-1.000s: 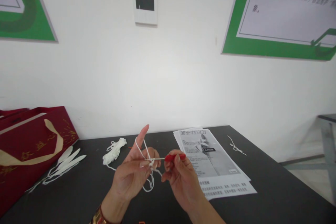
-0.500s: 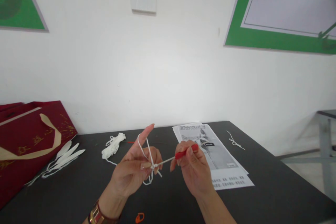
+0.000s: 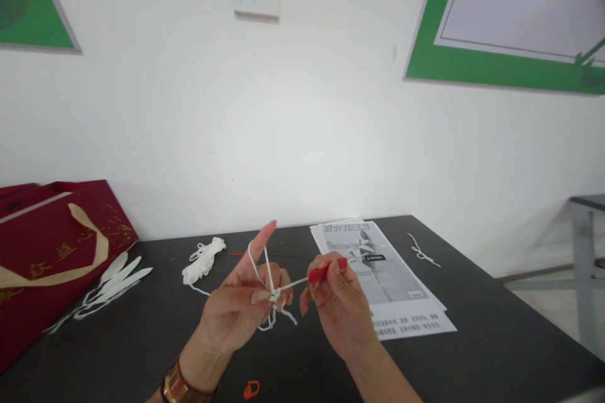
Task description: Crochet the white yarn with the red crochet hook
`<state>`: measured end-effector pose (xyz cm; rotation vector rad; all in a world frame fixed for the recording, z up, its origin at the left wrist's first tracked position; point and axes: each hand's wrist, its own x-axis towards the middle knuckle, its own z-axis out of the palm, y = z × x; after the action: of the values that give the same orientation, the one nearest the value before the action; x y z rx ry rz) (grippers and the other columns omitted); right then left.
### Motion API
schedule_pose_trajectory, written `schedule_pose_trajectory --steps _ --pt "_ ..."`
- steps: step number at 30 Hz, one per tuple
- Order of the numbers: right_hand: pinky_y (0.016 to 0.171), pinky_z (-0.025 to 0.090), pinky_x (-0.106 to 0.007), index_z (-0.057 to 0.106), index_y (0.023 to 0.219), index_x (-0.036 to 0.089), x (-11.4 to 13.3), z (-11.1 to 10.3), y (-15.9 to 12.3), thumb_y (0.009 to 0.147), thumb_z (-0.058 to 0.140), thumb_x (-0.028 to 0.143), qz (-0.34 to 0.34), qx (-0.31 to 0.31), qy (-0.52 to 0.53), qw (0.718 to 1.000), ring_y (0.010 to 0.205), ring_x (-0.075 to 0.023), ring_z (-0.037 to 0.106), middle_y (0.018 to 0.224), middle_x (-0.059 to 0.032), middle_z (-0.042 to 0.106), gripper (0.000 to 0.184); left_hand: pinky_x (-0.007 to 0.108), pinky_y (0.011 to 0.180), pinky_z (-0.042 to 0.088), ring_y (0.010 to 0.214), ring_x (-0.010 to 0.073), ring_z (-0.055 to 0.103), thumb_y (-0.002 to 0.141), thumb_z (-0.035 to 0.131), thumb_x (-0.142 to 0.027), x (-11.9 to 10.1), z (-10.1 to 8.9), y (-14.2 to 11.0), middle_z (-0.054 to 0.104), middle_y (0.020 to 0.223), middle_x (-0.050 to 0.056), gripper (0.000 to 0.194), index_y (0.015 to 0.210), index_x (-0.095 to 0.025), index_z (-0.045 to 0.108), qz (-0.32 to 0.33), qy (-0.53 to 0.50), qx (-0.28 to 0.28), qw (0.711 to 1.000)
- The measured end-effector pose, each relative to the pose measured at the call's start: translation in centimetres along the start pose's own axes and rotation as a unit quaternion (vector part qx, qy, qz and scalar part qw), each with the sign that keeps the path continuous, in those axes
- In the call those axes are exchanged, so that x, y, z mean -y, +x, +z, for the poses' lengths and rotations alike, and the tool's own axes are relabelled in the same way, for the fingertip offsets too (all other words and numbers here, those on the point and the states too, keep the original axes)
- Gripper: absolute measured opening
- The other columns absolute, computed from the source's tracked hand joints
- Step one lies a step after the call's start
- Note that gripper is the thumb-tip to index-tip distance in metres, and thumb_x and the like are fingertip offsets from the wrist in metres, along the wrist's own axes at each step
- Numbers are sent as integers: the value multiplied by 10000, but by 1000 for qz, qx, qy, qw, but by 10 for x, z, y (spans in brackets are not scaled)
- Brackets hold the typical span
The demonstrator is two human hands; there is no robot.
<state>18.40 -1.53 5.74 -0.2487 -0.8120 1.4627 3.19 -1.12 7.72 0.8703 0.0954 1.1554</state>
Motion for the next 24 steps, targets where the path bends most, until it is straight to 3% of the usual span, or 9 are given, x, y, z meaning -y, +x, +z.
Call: schedule_pose_trajectory --steps 24 --pt "451 521 -226 607 780 182 -1 3 -2 870 559 326 14 16 3 1000 517 -88 518 696 17 567 177 291 574 375 585 155 488 648 575 -78 5 -3 -1 502 535 -15 748 1364 -213 408 -6 -54 5 999"
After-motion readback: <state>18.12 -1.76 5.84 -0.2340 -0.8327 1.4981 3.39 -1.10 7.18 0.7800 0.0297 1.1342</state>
